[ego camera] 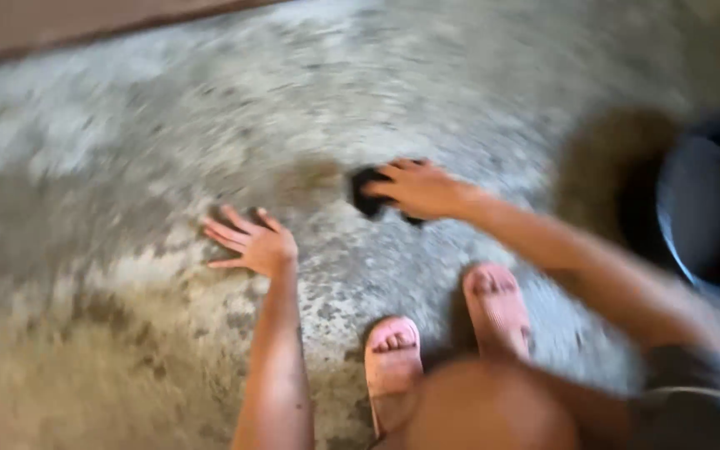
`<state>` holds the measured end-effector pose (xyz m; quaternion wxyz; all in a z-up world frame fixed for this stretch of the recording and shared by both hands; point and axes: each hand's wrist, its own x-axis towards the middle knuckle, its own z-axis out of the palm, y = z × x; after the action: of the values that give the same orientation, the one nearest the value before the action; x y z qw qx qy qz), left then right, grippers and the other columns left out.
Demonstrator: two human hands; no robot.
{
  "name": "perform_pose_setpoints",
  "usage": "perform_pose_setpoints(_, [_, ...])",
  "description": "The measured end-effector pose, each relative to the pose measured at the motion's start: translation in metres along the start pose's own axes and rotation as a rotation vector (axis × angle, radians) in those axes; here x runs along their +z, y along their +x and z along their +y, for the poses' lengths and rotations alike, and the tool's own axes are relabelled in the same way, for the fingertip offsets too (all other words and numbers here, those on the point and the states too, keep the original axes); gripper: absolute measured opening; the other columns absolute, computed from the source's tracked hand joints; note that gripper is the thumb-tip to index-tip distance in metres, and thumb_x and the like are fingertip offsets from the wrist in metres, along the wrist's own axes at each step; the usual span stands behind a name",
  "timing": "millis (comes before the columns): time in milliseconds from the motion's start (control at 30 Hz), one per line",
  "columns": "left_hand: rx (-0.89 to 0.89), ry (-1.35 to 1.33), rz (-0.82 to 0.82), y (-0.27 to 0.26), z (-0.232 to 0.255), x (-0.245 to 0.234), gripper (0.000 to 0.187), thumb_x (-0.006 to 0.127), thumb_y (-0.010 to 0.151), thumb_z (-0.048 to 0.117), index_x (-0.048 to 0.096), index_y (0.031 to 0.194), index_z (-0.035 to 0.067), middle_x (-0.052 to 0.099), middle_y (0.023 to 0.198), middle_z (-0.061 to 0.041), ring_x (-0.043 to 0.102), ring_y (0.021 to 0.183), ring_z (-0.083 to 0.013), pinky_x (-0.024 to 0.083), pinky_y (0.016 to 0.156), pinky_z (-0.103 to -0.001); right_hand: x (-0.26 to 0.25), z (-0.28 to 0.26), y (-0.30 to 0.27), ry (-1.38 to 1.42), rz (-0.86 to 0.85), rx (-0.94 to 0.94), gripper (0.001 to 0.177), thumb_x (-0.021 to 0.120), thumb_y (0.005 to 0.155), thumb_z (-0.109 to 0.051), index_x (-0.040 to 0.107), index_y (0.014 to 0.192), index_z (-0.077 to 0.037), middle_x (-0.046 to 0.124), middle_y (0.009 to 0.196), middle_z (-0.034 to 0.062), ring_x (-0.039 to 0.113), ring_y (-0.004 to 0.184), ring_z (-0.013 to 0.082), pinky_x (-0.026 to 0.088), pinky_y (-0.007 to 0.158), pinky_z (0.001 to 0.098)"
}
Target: The person is scrubbing a concrete floor with a wet black cloth, periodically rinsing it in a bucket of water.
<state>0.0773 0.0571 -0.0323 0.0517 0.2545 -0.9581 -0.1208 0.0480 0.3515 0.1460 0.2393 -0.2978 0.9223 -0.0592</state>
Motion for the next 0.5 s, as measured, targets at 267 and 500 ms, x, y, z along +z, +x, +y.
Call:
perform_pose_setpoints(267, [0.981,-0.295,-0.156,-0.059,0.244,-0.073,0.069,0.058,0.103,0.046,0.037,0.16,0.013,0.009,0.17,-0.021,0.006,0.159,-0.0386,-0.005,0.115,-0.08,-0.05,0.101,-0.334,0.008,-0.252,0.634,0.056,0.063,0.09,-0.03,0.052,0.145,-0.035,0.059,0.139,0.0096,0.057,0.127,0.0347,0.053,0.097,0.0521])
perform_pose_setpoints(500, [1.637,-0.341,-0.303,-0.226,0.406,-0.129,0.064,0.06,0.099,0.044,0.046,0.153,0.012,0.019,0.169,-0.017,0.008,0.157,-0.0356,0.0,0.118,-0.076,0.058,0.229,-0.486,0.504,0.516,1.171,0.053,0.063,0.101,-0.038,0.052,0.148,-0.014,0.066,0.123,0.0236,0.064,0.116,0.041,0.051,0.097,0.0505])
